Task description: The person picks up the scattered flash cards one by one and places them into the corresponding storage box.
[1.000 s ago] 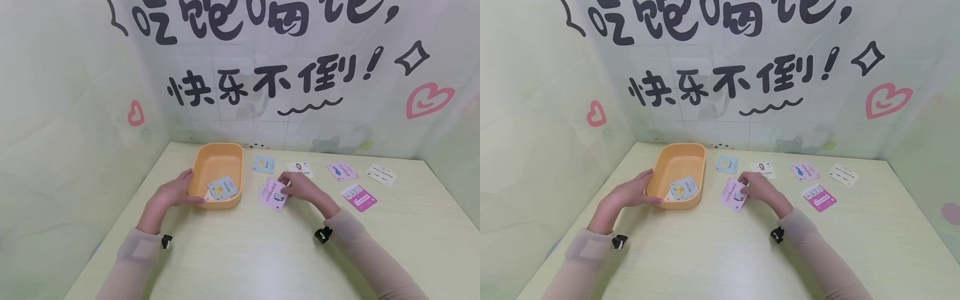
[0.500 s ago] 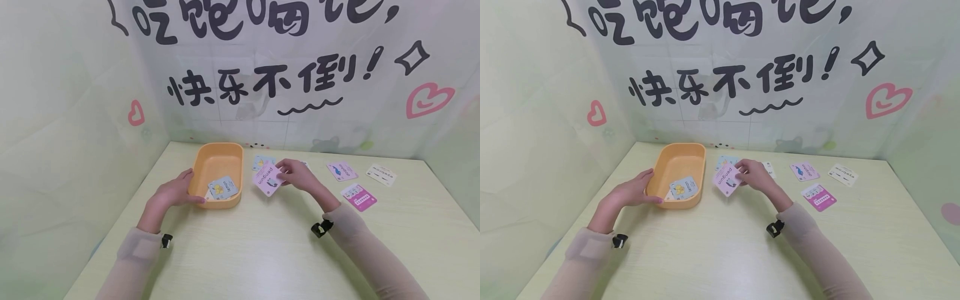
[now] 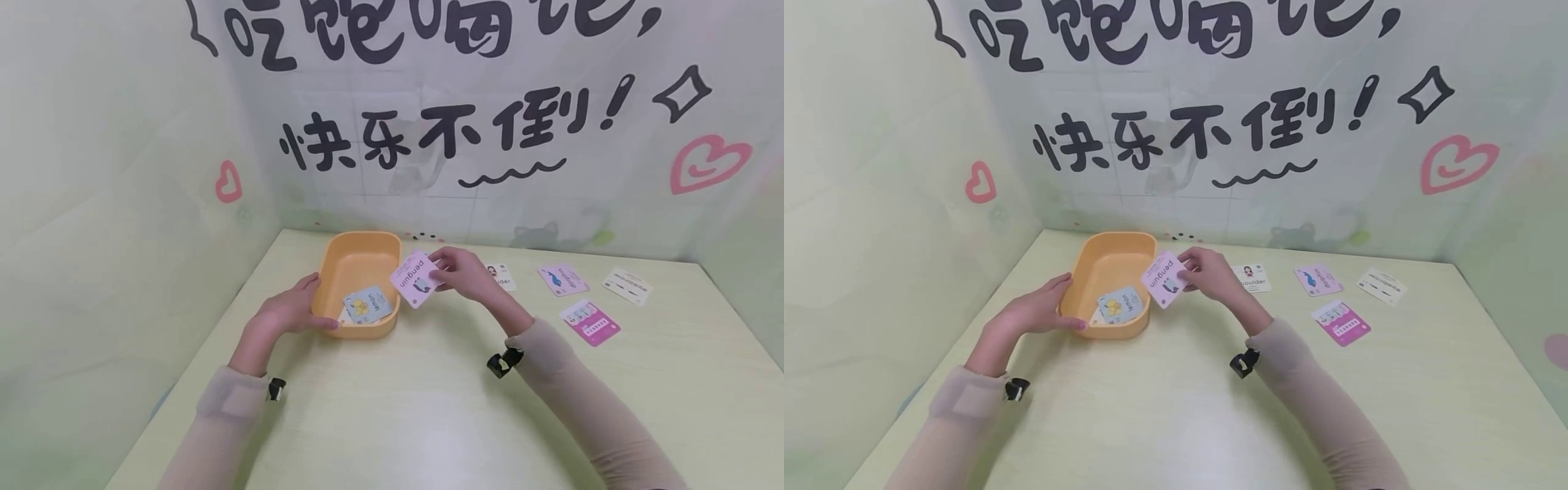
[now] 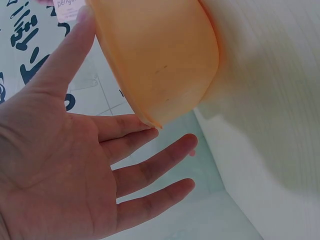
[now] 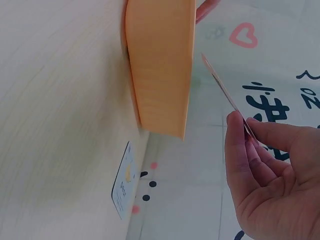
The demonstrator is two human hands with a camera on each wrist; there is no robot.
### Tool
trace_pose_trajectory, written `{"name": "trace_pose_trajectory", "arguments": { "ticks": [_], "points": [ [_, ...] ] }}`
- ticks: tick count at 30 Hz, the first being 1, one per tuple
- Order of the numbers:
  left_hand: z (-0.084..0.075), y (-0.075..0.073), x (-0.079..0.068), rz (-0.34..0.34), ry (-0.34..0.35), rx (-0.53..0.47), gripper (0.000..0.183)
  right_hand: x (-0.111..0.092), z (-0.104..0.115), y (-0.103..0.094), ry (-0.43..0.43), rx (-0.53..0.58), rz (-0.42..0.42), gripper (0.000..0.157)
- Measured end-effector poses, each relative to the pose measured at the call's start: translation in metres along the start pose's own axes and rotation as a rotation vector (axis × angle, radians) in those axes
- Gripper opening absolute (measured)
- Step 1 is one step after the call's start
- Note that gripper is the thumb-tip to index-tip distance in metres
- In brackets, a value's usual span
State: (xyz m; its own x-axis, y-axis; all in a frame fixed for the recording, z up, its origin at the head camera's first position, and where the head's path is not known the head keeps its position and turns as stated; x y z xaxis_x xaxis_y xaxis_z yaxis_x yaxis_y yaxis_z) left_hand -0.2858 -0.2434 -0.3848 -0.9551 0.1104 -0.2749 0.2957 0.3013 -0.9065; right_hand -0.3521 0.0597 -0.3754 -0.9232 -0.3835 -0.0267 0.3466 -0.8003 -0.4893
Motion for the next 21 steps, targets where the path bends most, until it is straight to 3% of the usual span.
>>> {"name": "trace_pose_trajectory", "arguments": {
  "ticks": [14,21],
  "points": [
    [0.000,0.001,0.002,0.004,-0.008,0.003,0.111,0.017,0.020,0.049,-0.030,0.086,0.100,0.035],
    [0.000,0.002,0.001,-0.002,-0.013,0.014,0.110,0.013,0.018,0.055,-0.045,0.096,0.136,0.042]
  ]
}}
Point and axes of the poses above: each hand's wrist, its own x-axis towards the middle knuckle, its own y-axis out of the palm, z = x × y, the point moved 3 cm from there along x, towards the middle knuckle, and after that the axes turned 1 degree about -z, right-handed, at the moved point
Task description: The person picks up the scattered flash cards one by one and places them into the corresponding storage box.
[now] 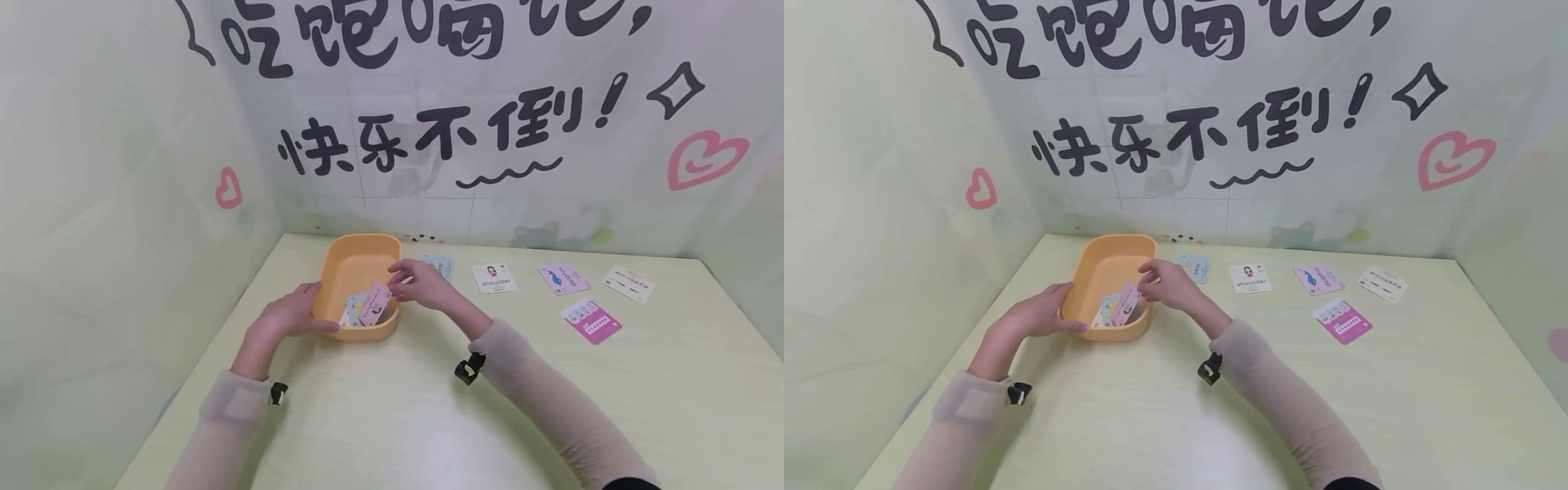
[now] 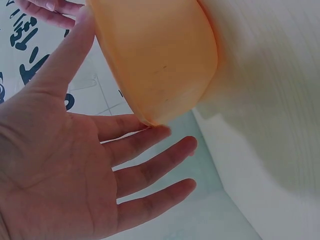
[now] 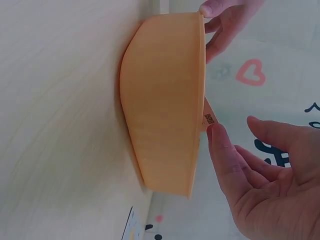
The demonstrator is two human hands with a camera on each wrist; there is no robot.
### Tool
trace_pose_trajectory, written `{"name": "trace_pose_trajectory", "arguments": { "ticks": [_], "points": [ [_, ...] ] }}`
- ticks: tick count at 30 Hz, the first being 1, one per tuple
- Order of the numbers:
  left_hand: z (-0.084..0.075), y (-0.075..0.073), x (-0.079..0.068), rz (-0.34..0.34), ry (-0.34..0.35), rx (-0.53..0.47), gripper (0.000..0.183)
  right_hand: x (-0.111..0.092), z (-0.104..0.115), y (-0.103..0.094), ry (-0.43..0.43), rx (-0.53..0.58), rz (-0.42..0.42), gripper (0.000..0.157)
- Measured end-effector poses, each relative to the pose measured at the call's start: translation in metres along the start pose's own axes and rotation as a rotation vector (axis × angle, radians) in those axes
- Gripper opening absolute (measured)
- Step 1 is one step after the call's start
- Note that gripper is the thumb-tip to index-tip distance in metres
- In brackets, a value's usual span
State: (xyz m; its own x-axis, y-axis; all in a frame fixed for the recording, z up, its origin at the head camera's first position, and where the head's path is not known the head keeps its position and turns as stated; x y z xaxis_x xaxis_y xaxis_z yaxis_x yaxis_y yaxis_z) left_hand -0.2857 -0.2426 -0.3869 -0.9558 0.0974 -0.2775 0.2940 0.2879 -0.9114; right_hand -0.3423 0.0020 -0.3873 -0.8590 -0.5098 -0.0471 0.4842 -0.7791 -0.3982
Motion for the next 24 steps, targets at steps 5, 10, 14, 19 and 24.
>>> {"name": "trace_pose_trajectory", "arguments": {
  "ticks": [5,10,14,19,24],
  "points": [
    [-0.001,0.000,-0.002,-0.003,-0.007,0.017,0.110,-0.007,-0.005,-0.009,-0.003,-0.009,-0.011,0.042],
    [0.000,0.001,-0.002,-0.005,-0.018,0.012,0.111,-0.014,-0.010,-0.020,0.007,-0.044,-0.025,0.039],
    [0.000,0.001,-0.001,0.001,-0.027,0.007,0.112,-0.021,-0.014,-0.030,0.000,-0.060,-0.035,0.038],
    [0.000,0.002,-0.002,0.008,-0.026,0.000,0.113,-0.033,-0.020,-0.045,-0.004,-0.066,-0.052,0.038],
    [-0.001,0.001,-0.003,0.022,-0.033,-0.006,0.113,-0.047,-0.030,-0.062,0.004,-0.072,-0.079,0.040]
  ]
}}
Point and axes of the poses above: each hand's wrist, its own x-axis towards the middle knuckle, its own y-axis out of the palm, z = x × y, the point moved 3 cm from there along x, towards the middle knuckle, and after that the axes turned 1 degree about -z, right-handed, at the moved point
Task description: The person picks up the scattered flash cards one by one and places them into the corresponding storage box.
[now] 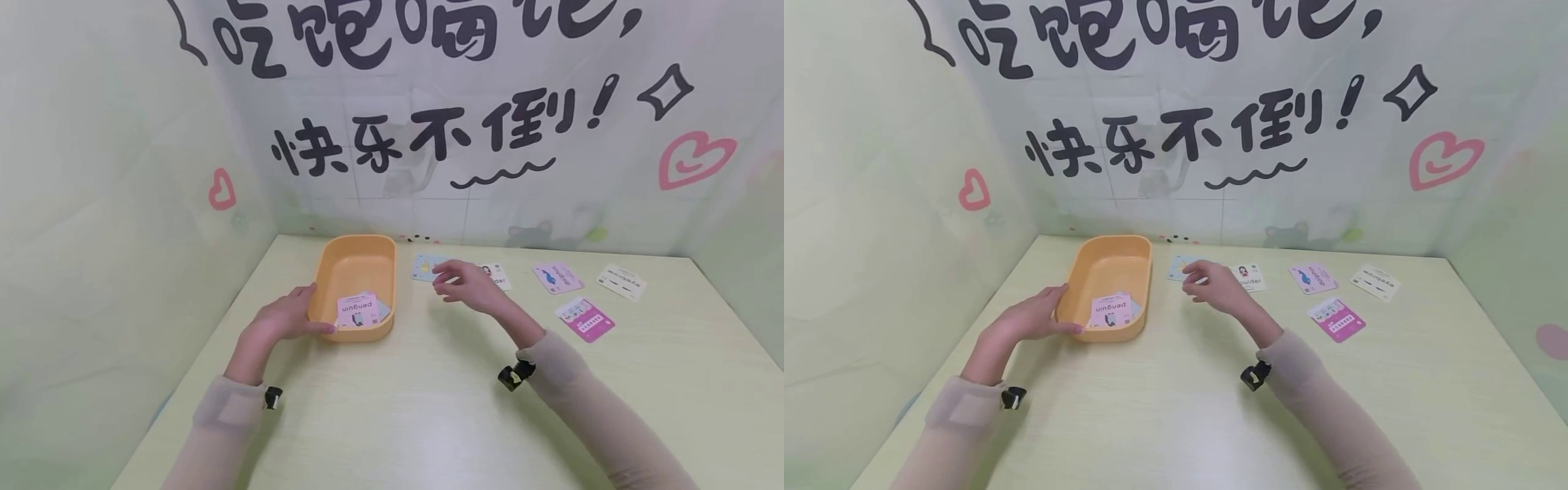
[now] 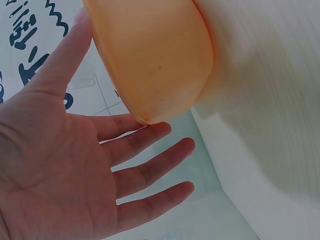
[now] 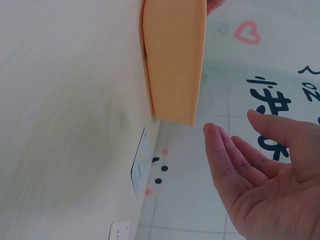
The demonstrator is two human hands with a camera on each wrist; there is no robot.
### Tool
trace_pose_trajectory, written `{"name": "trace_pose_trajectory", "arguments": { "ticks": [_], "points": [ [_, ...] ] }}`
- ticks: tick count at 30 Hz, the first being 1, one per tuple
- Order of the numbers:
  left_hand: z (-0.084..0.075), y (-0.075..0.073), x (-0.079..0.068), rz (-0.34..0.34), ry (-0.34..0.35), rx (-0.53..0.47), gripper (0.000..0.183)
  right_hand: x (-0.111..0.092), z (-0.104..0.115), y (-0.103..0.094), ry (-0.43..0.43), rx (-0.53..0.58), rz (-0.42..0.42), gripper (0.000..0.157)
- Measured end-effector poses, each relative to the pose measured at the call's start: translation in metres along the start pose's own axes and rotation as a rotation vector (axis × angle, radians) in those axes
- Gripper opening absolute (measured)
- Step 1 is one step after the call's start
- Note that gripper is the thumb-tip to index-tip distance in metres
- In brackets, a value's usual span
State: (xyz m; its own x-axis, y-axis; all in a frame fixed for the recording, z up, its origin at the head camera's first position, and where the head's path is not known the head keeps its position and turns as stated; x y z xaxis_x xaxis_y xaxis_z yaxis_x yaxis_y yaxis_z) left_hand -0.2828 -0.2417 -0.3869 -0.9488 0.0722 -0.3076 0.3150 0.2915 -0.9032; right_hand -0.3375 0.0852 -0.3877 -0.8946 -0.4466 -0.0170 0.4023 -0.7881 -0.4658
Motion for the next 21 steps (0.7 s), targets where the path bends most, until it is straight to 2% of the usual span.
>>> {"name": "trace_pose_trajectory", "arguments": {
  "ticks": [13,21],
  "points": [
    [0.003,0.003,0.001,0.008,-0.006,-0.004,0.114,-0.031,-0.033,-0.054,0.032,-0.072,-0.090,0.041],
    [0.003,0.002,0.000,0.004,-0.010,-0.005,0.113,-0.050,-0.043,-0.080,0.037,-0.125,-0.125,0.042]
  ]
}}
Point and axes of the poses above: each hand's wrist, its own x-axis towards the middle knuckle, its own y-axis out of the palm, z = x × y, the point moved 3 cm from there along x, towards the middle knuckle, and after that the axes turned 1 degree about -z, right-handed, at the moved point
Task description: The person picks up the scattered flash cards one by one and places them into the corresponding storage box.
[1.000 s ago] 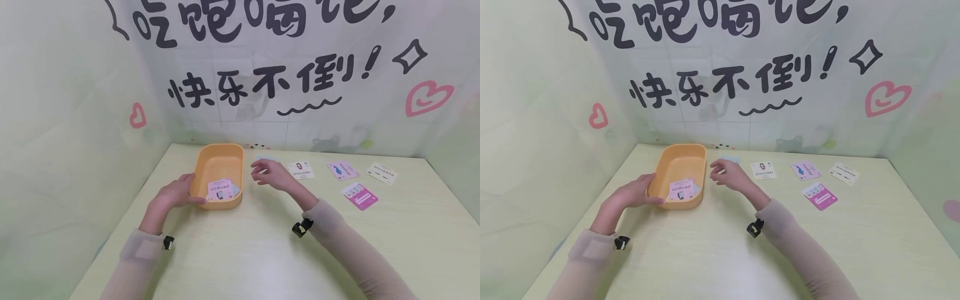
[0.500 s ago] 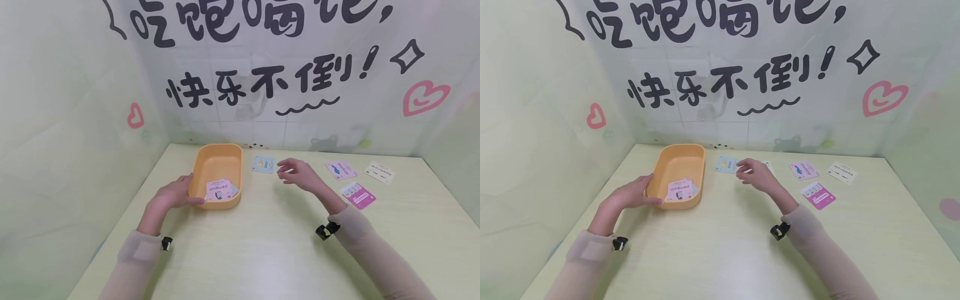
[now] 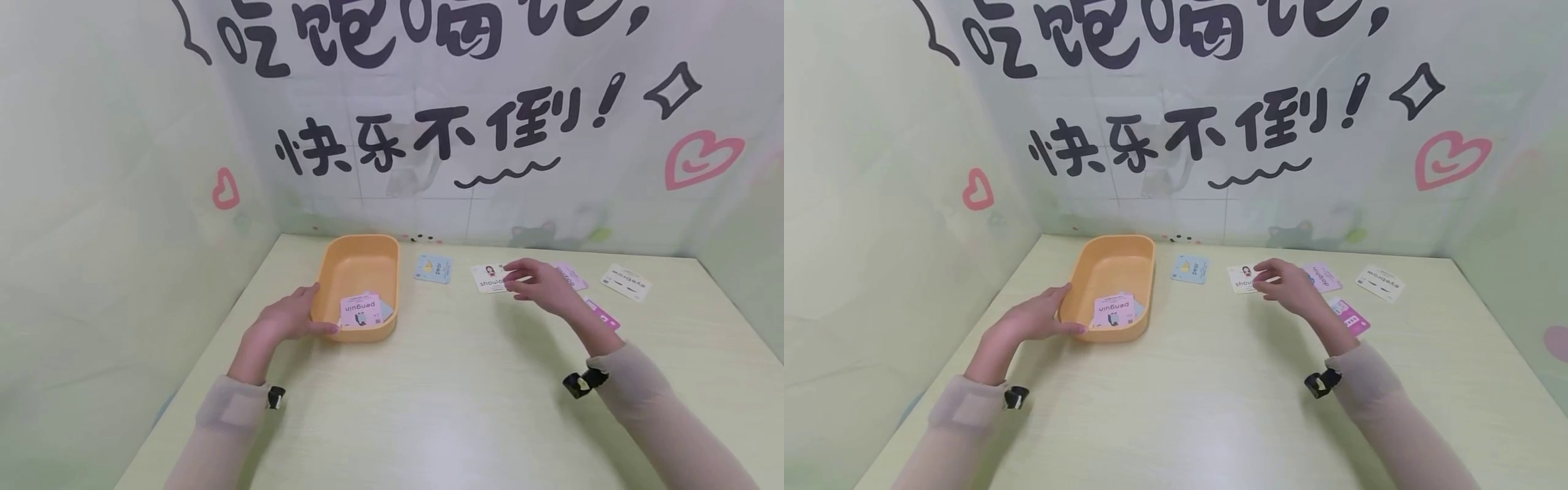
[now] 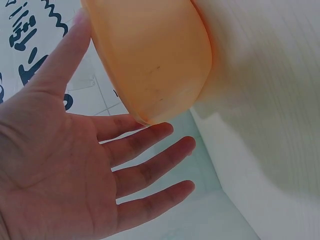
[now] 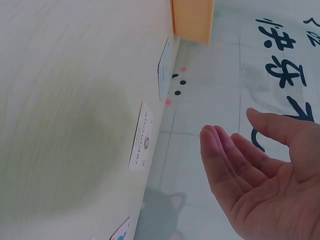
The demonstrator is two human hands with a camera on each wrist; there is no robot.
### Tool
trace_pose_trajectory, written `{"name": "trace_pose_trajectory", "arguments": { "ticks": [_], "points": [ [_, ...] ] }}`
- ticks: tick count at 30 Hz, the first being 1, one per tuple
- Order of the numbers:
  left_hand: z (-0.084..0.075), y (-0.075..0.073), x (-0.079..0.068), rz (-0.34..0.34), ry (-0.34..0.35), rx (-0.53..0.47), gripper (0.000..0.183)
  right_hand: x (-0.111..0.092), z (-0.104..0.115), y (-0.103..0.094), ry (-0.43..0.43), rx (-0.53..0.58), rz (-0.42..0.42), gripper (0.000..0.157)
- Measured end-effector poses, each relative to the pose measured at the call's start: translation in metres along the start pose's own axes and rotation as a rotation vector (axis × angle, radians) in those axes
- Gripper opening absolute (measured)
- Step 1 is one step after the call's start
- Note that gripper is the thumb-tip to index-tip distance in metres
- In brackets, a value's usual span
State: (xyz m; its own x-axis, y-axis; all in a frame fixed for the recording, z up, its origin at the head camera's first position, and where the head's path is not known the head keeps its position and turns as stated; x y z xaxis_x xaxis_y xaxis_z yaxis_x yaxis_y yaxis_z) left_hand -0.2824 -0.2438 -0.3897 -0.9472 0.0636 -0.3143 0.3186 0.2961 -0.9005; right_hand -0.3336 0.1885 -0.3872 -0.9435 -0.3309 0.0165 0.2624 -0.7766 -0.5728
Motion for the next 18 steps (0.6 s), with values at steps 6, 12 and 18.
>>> {"name": "trace_pose_trajectory", "arguments": {
  "ticks": [6,12,18],
  "points": [
    [0.001,0.000,0.001,0.006,-0.004,0.002,0.113,-0.010,-0.015,-0.022,0.028,-0.101,-0.032,0.044],
    [0.002,0.000,0.001,0.010,-0.018,-0.006,0.115,-0.021,-0.032,-0.044,0.043,-0.189,-0.058,0.044],
    [0.001,0.000,0.002,0.008,-0.020,-0.006,0.115,-0.034,-0.050,-0.064,0.081,-0.271,-0.052,0.049]
  ]
}}
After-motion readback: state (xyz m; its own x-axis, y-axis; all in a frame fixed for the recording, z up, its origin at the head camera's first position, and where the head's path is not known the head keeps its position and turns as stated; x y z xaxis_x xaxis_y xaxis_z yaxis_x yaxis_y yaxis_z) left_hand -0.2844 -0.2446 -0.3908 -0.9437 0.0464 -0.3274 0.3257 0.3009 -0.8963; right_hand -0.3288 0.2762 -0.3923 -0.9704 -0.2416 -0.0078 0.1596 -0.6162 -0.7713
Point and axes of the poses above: each hand's wrist, its own x-axis towards the middle knuckle, its own y-axis out of the palm, z = x × y, the point moved 3 cm from there along x, towards the middle knuckle, and after that the axes turned 1 degree about -z, right-handed, at the moved point
